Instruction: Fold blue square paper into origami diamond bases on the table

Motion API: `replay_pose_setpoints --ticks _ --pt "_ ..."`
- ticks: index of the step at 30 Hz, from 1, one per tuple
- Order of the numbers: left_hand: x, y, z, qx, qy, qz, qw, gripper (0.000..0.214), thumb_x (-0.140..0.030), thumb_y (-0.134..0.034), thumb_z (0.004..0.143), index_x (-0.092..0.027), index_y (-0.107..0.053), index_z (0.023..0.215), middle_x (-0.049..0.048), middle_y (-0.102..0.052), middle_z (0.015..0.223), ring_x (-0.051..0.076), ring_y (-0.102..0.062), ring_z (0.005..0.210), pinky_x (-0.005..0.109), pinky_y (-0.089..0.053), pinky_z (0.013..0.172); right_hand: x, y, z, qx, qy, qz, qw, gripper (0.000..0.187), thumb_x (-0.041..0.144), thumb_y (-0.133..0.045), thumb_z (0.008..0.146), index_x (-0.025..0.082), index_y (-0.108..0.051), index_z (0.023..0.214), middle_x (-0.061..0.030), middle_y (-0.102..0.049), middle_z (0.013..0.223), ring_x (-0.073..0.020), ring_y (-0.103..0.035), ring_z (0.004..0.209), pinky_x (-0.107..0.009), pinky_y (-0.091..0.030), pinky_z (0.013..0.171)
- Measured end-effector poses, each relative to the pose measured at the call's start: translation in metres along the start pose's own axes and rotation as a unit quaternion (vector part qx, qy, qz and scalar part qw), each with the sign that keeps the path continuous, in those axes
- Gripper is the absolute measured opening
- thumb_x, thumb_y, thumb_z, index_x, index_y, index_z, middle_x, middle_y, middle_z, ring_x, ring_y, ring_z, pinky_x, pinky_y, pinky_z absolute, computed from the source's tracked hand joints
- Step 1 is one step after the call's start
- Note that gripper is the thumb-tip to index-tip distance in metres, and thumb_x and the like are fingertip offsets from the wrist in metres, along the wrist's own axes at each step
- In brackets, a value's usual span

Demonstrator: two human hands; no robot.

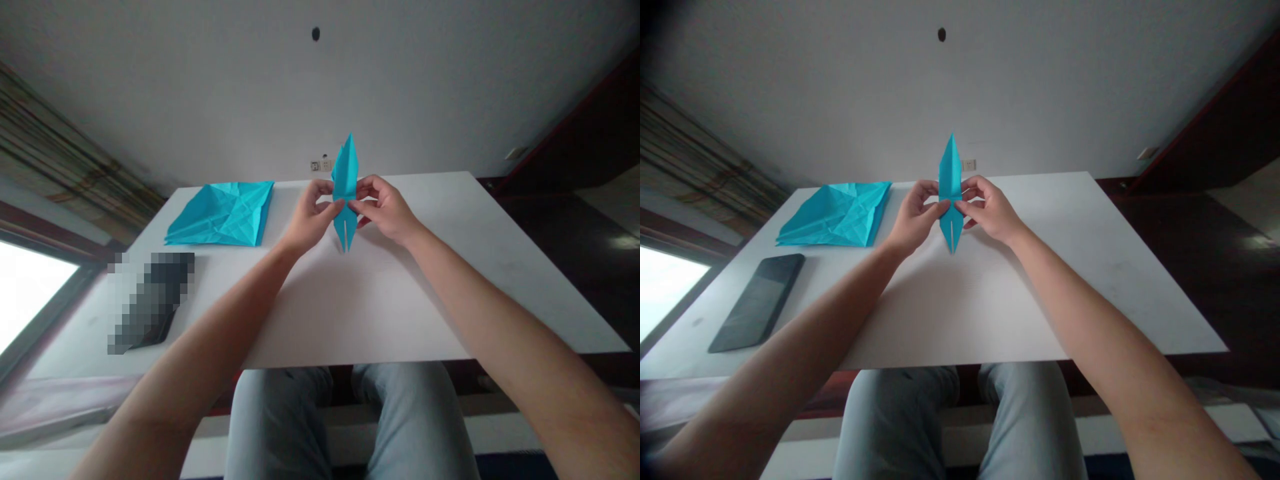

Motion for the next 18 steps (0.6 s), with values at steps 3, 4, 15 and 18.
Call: replay_pose_setpoints --ticks 3,4,15,18 --pt "-0.003 0.000 0.001 0.020 0.010 -0.001 1.000 0.041 -0.045 -0.099 0.095 -0.026 -0.070 0.117 0.0051 -0.080 0.121 0.017 -0.079 0.094 0.025 -0.066 0.075 -0.001 0.004 0.002 -0.013 0.009 0.005 1.000 0.062 0.069 -0.104 0.084 0.033 -0.071 0.121 -0.0008 -0.077 0.109 -0.0207 -0.075 0.089 -0.029 -0.065 0.058" --pt "-0.003 0.000 0.001 0.023 0.014 -0.010 1.000 0.039 -0.045 -0.098 0.096 -0.026 -0.071 0.118 0.0040 -0.080 0.117 0.017 -0.078 0.091 0.025 -0.066 0.073 -0.001 0.005 0.002 -0.013 0.012 0.005 1.000 0.061 0.069 -0.103 0.085 0.033 -0.072 0.123 -0.0005 -0.077 0.109 -0.0206 -0.075 0.090 -0.028 -0.066 0.059" --pt "-0.006 -0.002 -0.001 0.035 0.056 -0.053 0.996 0.048 -0.070 -0.087 0.104 -0.022 -0.079 0.103 0.0046 -0.082 0.098 0.016 -0.079 0.083 0.028 -0.068 0.078 0.010 0.002 -0.003 -0.014 0.003 0.009 1.000 0.035 0.058 -0.090 0.097 0.025 -0.080 0.102 -0.0033 -0.077 0.099 -0.0184 -0.073 0.086 -0.030 -0.066 0.066" --pt "-0.007 -0.001 -0.001 0.040 0.012 -0.022 0.999 0.054 -0.067 -0.102 0.091 -0.022 -0.081 0.112 0.0062 -0.083 0.109 0.018 -0.081 0.091 0.030 -0.069 0.083 0.012 0.003 -0.003 -0.016 0.034 -0.019 0.999 0.045 0.060 -0.099 0.089 0.030 -0.081 0.117 -0.0023 -0.075 0.110 -0.0173 -0.069 0.081 -0.030 -0.064 0.061"
Point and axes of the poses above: each hand's wrist, its own z-axis towards the middle knuckle, its own y-axis out of the back of the hand, x = y × z, the point moved 5 cm from there along z, towards the middle knuckle
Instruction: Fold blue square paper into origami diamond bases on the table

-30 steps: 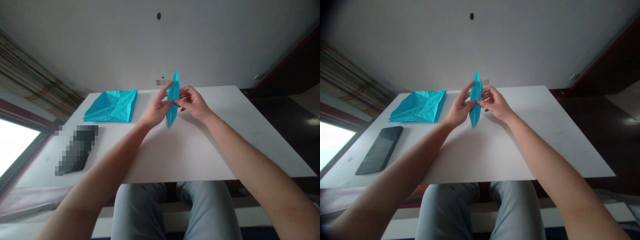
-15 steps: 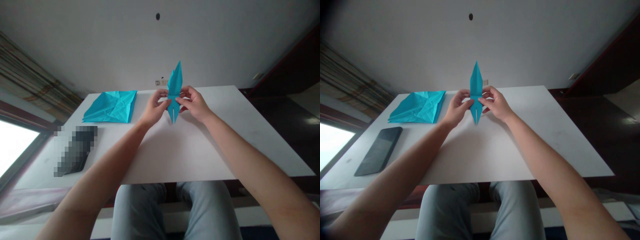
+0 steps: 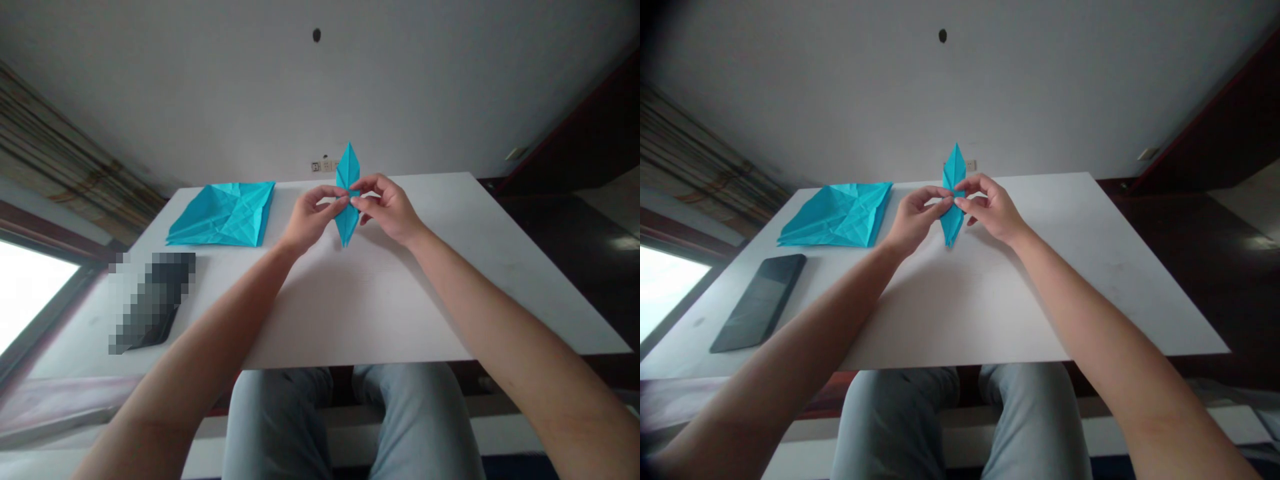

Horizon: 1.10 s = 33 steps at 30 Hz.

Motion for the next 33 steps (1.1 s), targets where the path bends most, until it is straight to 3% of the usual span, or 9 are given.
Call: replay_pose_setpoints --ticks 3,6,12,16,19,22,27,30,33 --pt "0.003 0.003 0.002 -0.009 -0.030 0.016 0.999 0.058 -0.056 -0.108 0.088 -0.026 -0.081 0.130 0.0046 -0.082 0.115 0.016 -0.081 0.089 0.027 -0.067 0.080 0.001 0.001 0.000 -0.001 0.014 -0.028 0.999 0.060 0.060 -0.103 0.084 0.036 -0.080 0.135 -0.0016 -0.074 0.112 -0.0187 -0.069 0.082 -0.030 -0.061 0.059" --pt "0.007 0.006 0.004 -0.019 -0.038 0.036 0.998 0.057 -0.047 -0.107 0.090 -0.027 -0.081 0.136 0.0025 -0.080 0.108 0.013 -0.076 0.080 0.025 -0.063 0.074 0.002 0.002 0.000 0.007 0.016 -0.042 0.999 0.059 0.058 -0.102 0.085 0.034 -0.083 0.135 -0.0020 -0.075 0.106 -0.0213 -0.070 0.087 -0.032 -0.062 0.063" --pt "0.002 0.008 0.004 -0.051 -0.079 0.077 0.993 0.036 -0.039 -0.105 0.091 -0.022 -0.082 0.112 0.0009 -0.076 0.093 0.014 -0.073 0.081 0.026 -0.062 0.077 0.004 0.004 0.001 0.001 0.038 -0.091 0.995 0.044 0.057 -0.101 0.086 0.027 -0.088 0.115 -0.0041 -0.073 0.100 -0.0225 -0.067 0.090 -0.038 -0.063 0.075" --pt "-0.012 0.009 -0.001 -0.085 -0.108 0.167 0.976 0.030 -0.032 -0.105 0.090 -0.022 -0.077 0.097 0.0020 -0.074 0.103 0.015 -0.074 0.093 0.025 -0.061 0.083 0.007 0.007 0.002 -0.021 0.068 -0.143 0.987 0.040 0.065 -0.097 0.091 0.028 -0.087 0.102 -0.0052 -0.071 0.106 -0.0223 -0.062 0.091 -0.044 -0.062 0.087" --pt "-0.015 0.006 -0.001 -0.079 -0.110 0.170 0.976 0.039 -0.043 -0.104 0.095 -0.023 -0.070 0.093 0.0009 -0.074 0.099 0.015 -0.075 0.096 0.027 -0.061 0.088 0.008 0.007 0.003 -0.027 0.077 -0.144 0.986 0.047 0.075 -0.094 0.092 0.029 -0.085 0.100 -0.0052 -0.072 0.109 -0.0233 -0.062 0.092 -0.046 -0.061 0.090" --pt "-0.006 0.003 0.003 -0.056 -0.091 0.081 0.991 0.054 -0.063 -0.100 0.097 -0.024 -0.063 0.093 -0.0023 -0.069 0.087 0.013 -0.071 0.082 0.026 -0.058 0.079 0.006 0.002 0.002 -0.003 0.069 -0.149 0.986 0.052 0.080 -0.093 0.090 0.029 -0.085 0.099 -0.0064 -0.076 0.111 -0.0261 -0.067 0.100 -0.043 -0.058 0.088" --pt "0.003 0.007 0.007 -0.078 -0.073 0.015 0.994 0.058 -0.069 -0.100 0.095 -0.026 -0.063 0.108 -0.0021 -0.073 0.094 0.012 -0.075 0.082 0.025 -0.062 0.076 -0.003 -0.006 0.001 0.071 0.011 -0.157 0.985 0.057 0.082 -0.092 0.090 0.026 -0.080 0.090 -0.0045 -0.078 0.094 -0.0233 -0.066 0.086 -0.040 -0.052 0.082" --pt "0.001 0.009 0.005 -0.090 -0.048 0.027 0.994 0.054 -0.060 -0.101 0.096 -0.030 -0.066 0.125 -0.0016 -0.078 0.097 0.014 -0.079 0.083 0.028 -0.066 0.078 -0.002 0.002 0.001 0.046 0.000 -0.138 0.989 0.059 0.082 -0.088 0.094 0.025 -0.077 0.089 -0.0016 -0.073 0.086 -0.0197 -0.059 0.079 -0.038 -0.050 0.079" --pt "-0.002 0.007 0.002 -0.065 -0.039 0.036 0.996 0.057 -0.053 -0.101 0.096 -0.030 -0.068 0.137 -0.0025 -0.079 0.091 0.016 -0.080 0.080 0.029 -0.066 0.079 -0.001 0.013 0.004 -0.003 0.009 -0.122 0.992 0.057 0.079 -0.090 0.093 0.025 -0.074 0.088 0.0008 -0.067 0.081 -0.0182 -0.056 0.078 -0.035 -0.049 0.076"
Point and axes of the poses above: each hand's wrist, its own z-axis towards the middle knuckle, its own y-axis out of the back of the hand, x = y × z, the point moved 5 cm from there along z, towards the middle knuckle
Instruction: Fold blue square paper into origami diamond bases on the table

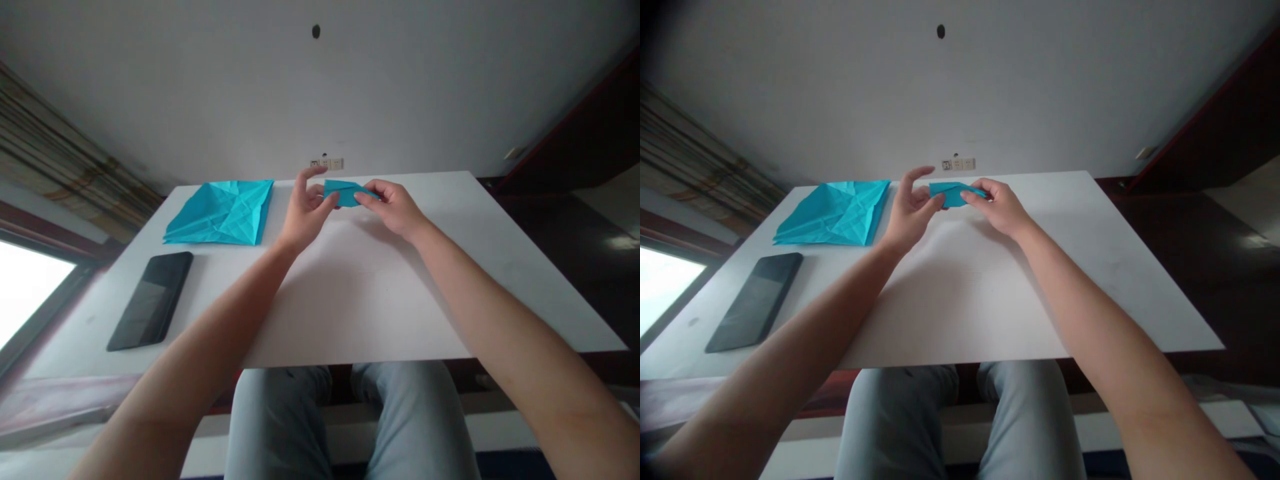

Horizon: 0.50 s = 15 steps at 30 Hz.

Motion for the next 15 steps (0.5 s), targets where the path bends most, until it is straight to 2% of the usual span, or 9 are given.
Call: replay_pose_setpoints --ticks 5,9,12,15 --pt "0.004 -0.003 -0.003 0.049 -0.001 0.019 0.999 0.051 -0.054 -0.098 0.097 -0.025 -0.073 0.130 -0.0021 -0.076 0.081 0.018 -0.083 0.084 0.028 -0.065 0.080 -0.011 0.008 0.003 -0.060 -0.033 0.060 0.996 0.060 0.078 -0.099 0.084 0.026 -0.069 0.089 0.0040 -0.061 0.074 -0.0152 -0.055 0.070 -0.031 -0.049 0.066" --pt "0.009 -0.003 -0.002 0.043 -0.013 0.040 0.998 0.045 -0.050 -0.098 0.094 -0.024 -0.074 0.122 0.0035 -0.085 0.105 0.014 -0.082 0.085 0.023 -0.063 0.076 -0.013 0.006 0.003 -0.066 -0.062 0.098 0.991 0.066 0.081 -0.103 0.078 0.026 -0.068 0.088 0.0042 -0.062 0.075 -0.0134 -0.057 0.067 -0.028 -0.054 0.063" --pt "0.010 -0.001 0.000 0.030 -0.029 0.055 0.998 0.039 -0.045 -0.096 0.095 -0.024 -0.075 0.120 0.0069 -0.087 0.120 0.011 -0.079 0.081 0.021 -0.060 0.070 -0.012 0.000 0.001 -0.033 -0.066 0.122 0.990 0.071 0.081 -0.108 0.070 0.028 -0.069 0.096 0.0032 -0.069 0.083 -0.0143 -0.061 0.070 -0.028 -0.056 0.062" --pt "0.011 0.003 0.001 0.005 -0.030 0.074 0.997 0.033 -0.041 -0.095 0.097 -0.023 -0.077 0.117 0.0064 -0.089 0.117 0.010 -0.075 0.074 0.019 -0.055 0.063 -0.010 -0.011 0.000 0.030 -0.043 0.140 0.989 0.075 0.073 -0.115 0.063 0.029 -0.071 0.106 0.0007 -0.077 0.095 -0.0160 -0.064 0.075 -0.031 -0.060 0.065"
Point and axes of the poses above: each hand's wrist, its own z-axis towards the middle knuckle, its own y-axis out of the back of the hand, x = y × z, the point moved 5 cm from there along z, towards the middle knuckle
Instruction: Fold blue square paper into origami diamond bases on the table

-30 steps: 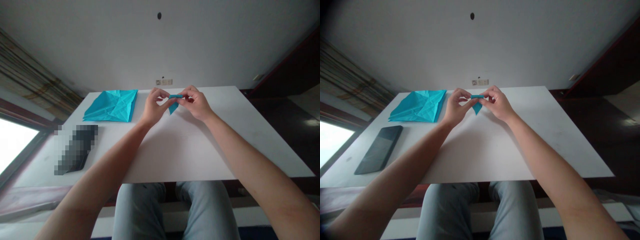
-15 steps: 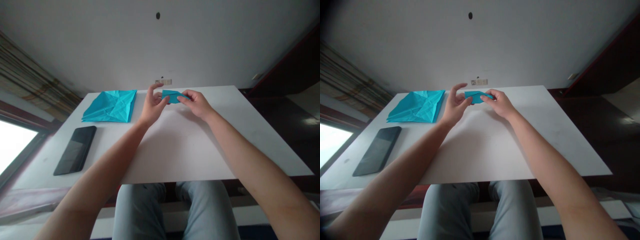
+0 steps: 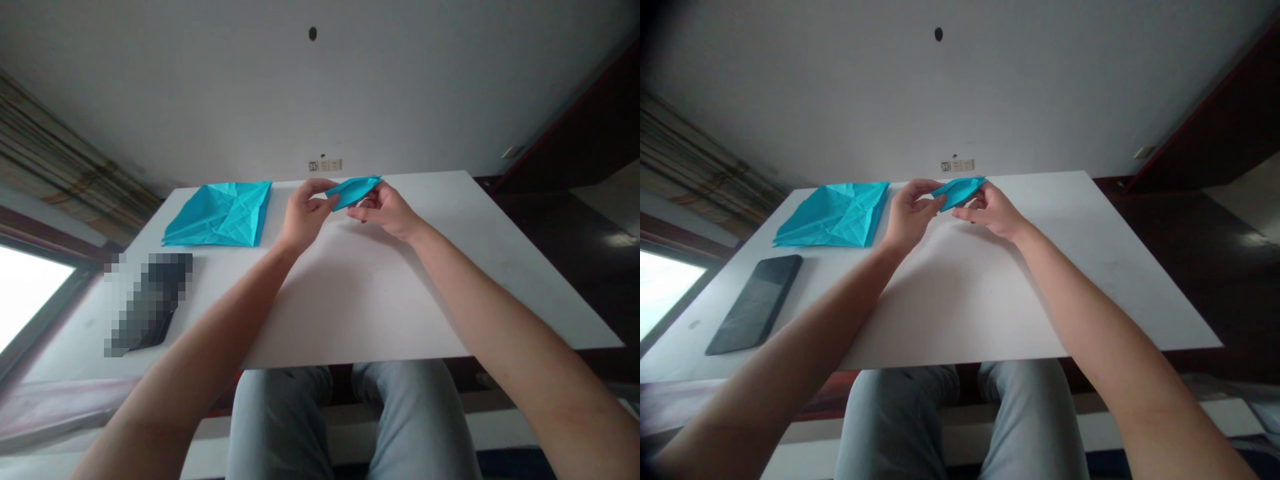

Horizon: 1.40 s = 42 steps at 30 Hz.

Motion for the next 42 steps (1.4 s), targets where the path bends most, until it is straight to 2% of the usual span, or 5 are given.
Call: replay_pose_setpoints --ticks 6,12,20,34,42 --pt "-0.001 -0.002 -0.002 0.027 0.026 -0.017 0.999 0.034 -0.046 -0.095 0.100 -0.020 -0.084 0.119 0.0039 -0.086 0.095 0.014 -0.077 0.075 0.025 -0.063 0.070 -0.009 -0.003 0.003 0.017 0.026 0.009 0.999 0.074 0.070 -0.110 0.075 0.031 -0.071 0.124 -0.0014 -0.080 0.105 -0.0197 -0.068 0.081 -0.037 -0.065 0.069" --pt "-0.012 -0.006 -0.004 0.054 0.033 -0.035 0.997 0.051 -0.063 -0.099 0.096 -0.020 -0.087 0.121 0.0159 -0.083 0.150 0.022 -0.088 0.109 0.031 -0.072 0.089 -0.011 0.004 0.007 0.005 0.038 -0.007 0.999 0.073 0.074 -0.107 0.080 0.032 -0.069 0.126 -0.0025 -0.078 0.108 -0.0216 -0.070 0.086 -0.038 -0.066 0.069" --pt "-0.014 -0.013 -0.012 0.102 0.110 -0.101 0.984 0.069 -0.066 -0.111 0.080 -0.020 -0.085 0.124 0.0085 -0.092 0.105 0.026 -0.090 0.102 0.038 -0.073 0.092 -0.004 0.003 0.005 0.003 0.051 -0.007 0.999 0.073 0.075 -0.109 0.078 0.033 -0.068 0.122 0.0010 -0.077 0.100 -0.0181 -0.065 0.078 -0.034 -0.063 0.066" --pt "-0.013 -0.013 -0.008 0.086 0.107 -0.104 0.985 0.062 -0.071 -0.107 0.083 -0.020 -0.082 0.107 0.0077 -0.090 0.101 0.023 -0.087 0.096 0.035 -0.069 0.090 -0.008 0.007 0.008 -0.018 0.055 0.003 0.998 0.078 0.076 -0.108 0.077 0.033 -0.065 0.126 0.0077 -0.069 0.087 -0.0121 -0.057 0.065 -0.029 -0.052 0.060" --pt "-0.005 -0.015 -0.005 0.083 0.070 -0.119 0.987 0.067 -0.073 -0.108 0.081 -0.021 -0.080 0.114 0.0070 -0.090 0.115 0.024 -0.088 0.110 0.038 -0.073 0.103 0.009 0.006 0.000 -0.034 0.091 -0.120 0.988 0.050 0.070 -0.102 0.085 0.026 -0.082 0.098 -0.0050 -0.077 0.110 -0.0187 -0.064 0.084 -0.035 -0.055 0.072"
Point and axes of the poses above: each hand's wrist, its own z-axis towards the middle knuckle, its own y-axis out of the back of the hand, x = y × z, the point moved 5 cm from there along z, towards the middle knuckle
